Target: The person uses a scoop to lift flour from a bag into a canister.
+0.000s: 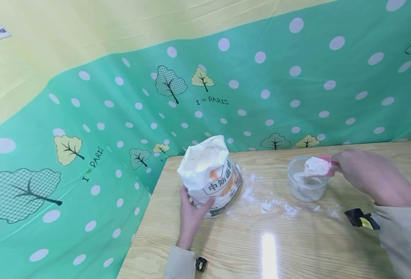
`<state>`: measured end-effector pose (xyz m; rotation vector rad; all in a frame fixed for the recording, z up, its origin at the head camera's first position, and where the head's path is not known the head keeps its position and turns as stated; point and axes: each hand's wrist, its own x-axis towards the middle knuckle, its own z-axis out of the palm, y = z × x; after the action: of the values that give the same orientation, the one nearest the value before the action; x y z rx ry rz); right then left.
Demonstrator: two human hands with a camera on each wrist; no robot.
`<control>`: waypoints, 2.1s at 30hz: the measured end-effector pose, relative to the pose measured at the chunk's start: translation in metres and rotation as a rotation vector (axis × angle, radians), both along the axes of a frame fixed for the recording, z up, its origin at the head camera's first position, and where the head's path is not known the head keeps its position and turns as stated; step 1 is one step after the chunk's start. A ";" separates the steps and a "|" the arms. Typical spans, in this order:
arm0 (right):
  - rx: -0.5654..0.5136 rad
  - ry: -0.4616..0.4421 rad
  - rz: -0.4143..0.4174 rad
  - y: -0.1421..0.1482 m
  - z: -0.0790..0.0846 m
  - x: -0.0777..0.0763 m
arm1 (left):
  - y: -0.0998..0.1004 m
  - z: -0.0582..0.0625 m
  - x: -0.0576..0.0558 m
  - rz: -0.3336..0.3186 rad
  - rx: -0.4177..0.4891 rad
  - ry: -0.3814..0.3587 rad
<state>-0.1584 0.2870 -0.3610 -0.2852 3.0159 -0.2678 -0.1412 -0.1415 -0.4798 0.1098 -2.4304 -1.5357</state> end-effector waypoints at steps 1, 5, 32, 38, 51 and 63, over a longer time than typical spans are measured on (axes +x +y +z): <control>0.005 -0.002 -0.002 -0.001 0.000 0.000 | 0.000 0.000 0.000 0.001 -0.002 -0.001; 0.017 0.009 0.019 -0.001 -0.002 -0.001 | 0.000 0.000 0.000 0.004 -0.002 0.007; 0.055 0.016 0.092 -0.010 0.006 -0.006 | 0.001 0.003 0.001 -0.016 0.006 0.017; 0.057 0.013 0.085 -0.012 0.010 -0.004 | 0.001 0.002 0.000 -0.012 0.001 0.019; 0.031 0.031 0.079 -0.012 0.014 -0.002 | 0.002 0.003 0.001 -0.011 0.008 0.003; 0.025 0.065 0.072 -0.017 0.023 0.001 | 0.001 0.004 0.001 0.000 0.013 -0.010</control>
<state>-0.1573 0.2699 -0.3383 -0.4077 3.0618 -0.2181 -0.1398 -0.1409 -0.4760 0.1206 -2.4284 -1.5540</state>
